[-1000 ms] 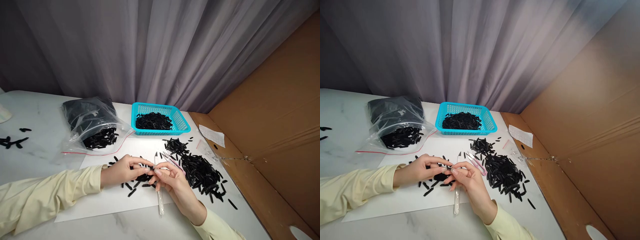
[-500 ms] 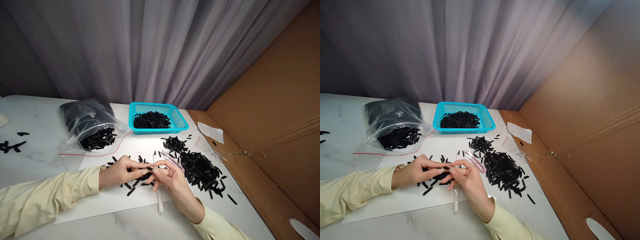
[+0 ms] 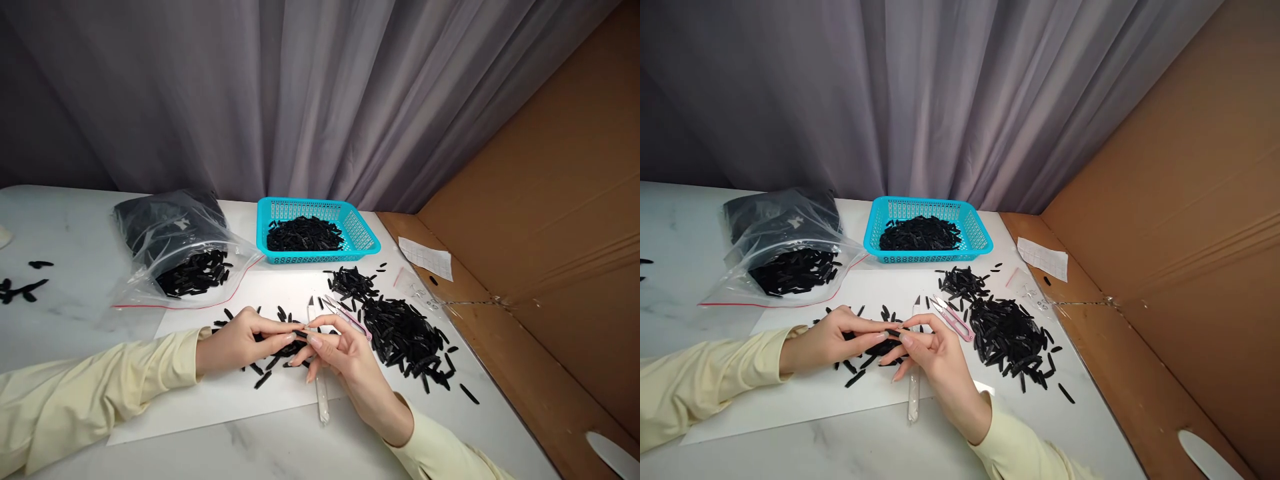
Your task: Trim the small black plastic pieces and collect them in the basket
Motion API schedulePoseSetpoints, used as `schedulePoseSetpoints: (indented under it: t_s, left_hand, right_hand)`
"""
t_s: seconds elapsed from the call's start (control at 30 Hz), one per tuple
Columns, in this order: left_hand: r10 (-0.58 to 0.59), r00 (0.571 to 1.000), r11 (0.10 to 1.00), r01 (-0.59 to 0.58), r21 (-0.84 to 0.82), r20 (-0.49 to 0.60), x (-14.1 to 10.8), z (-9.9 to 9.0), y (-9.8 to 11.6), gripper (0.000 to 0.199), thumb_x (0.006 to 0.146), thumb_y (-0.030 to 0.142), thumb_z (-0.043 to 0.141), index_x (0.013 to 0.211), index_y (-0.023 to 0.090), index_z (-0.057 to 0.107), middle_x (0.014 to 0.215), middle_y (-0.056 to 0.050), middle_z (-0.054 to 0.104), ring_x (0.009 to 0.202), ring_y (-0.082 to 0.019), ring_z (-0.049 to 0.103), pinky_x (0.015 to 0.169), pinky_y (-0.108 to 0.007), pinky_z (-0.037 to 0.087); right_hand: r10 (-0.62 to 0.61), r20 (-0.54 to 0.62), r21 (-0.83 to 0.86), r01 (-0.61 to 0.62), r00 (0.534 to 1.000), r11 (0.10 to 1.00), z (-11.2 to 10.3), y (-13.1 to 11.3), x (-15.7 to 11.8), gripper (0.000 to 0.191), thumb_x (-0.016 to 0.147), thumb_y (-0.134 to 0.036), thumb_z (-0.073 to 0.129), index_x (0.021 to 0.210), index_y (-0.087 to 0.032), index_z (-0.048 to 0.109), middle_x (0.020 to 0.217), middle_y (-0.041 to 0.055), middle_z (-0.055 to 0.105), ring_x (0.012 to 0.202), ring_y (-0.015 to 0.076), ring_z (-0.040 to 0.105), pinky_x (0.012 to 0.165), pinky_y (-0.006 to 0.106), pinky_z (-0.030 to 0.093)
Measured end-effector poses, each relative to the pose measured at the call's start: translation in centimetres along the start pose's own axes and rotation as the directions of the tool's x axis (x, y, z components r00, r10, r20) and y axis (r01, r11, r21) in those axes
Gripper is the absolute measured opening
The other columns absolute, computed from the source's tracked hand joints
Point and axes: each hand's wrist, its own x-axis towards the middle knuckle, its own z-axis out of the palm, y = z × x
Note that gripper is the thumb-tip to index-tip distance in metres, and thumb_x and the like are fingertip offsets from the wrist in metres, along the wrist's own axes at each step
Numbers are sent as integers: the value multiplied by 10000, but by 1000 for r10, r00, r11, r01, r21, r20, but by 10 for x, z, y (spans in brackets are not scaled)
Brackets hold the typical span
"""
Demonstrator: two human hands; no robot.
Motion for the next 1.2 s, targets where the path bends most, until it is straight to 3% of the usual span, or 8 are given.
schedulePoseSetpoints:
  t_s: [0.4, 0.53, 0.9, 1.2]
  left_hand:
    - [271, 961, 949, -259, 179, -47, -4, 2, -5, 336, 908, 213, 455, 1117, 44, 657, 397, 70, 412, 384, -54, 186, 333, -165, 195]
    - [286, 957, 942, -271, 197, -54, -3, 2, -5, 339, 917, 237, 451, 1096, 49, 669, 389, 66, 428, 375, -53, 197, 328, -158, 210]
    - [307, 948, 936, -284, 207, -88, -2, 2, -1, 343, 915, 243, 453, 1047, 29, 686, 366, 64, 432, 354, -52, 208, 310, -161, 209]
    - [350, 932, 922, -326, 209, -91, -2, 3, -1, 337, 917, 251, 459, 1037, 33, 686, 366, 54, 470, 334, -43, 223, 306, -144, 232]
  right_hand:
    - [133, -7, 127, -131, 991, 983, 1, -4, 3, 311, 696, -245, 764, 849, -168, 505, 651, 30, 713, 570, 107, 649, 520, 170, 491]
    - [169, -2, 144, -167, 986, 975, 0, -5, 3, 325, 681, -243, 773, 844, -173, 501, 626, 26, 710, 530, 101, 638, 533, 175, 487]
    - [161, 34, 134, -164, 986, 977, -1, -6, 1, 279, 744, -250, 724, 882, -167, 496, 661, 57, 717, 670, 159, 693, 544, 185, 495]
    - [189, 13, 130, -189, 982, 973, -2, -5, 3, 294, 705, -243, 760, 841, -158, 514, 651, 55, 723, 551, 106, 650, 511, 168, 478]
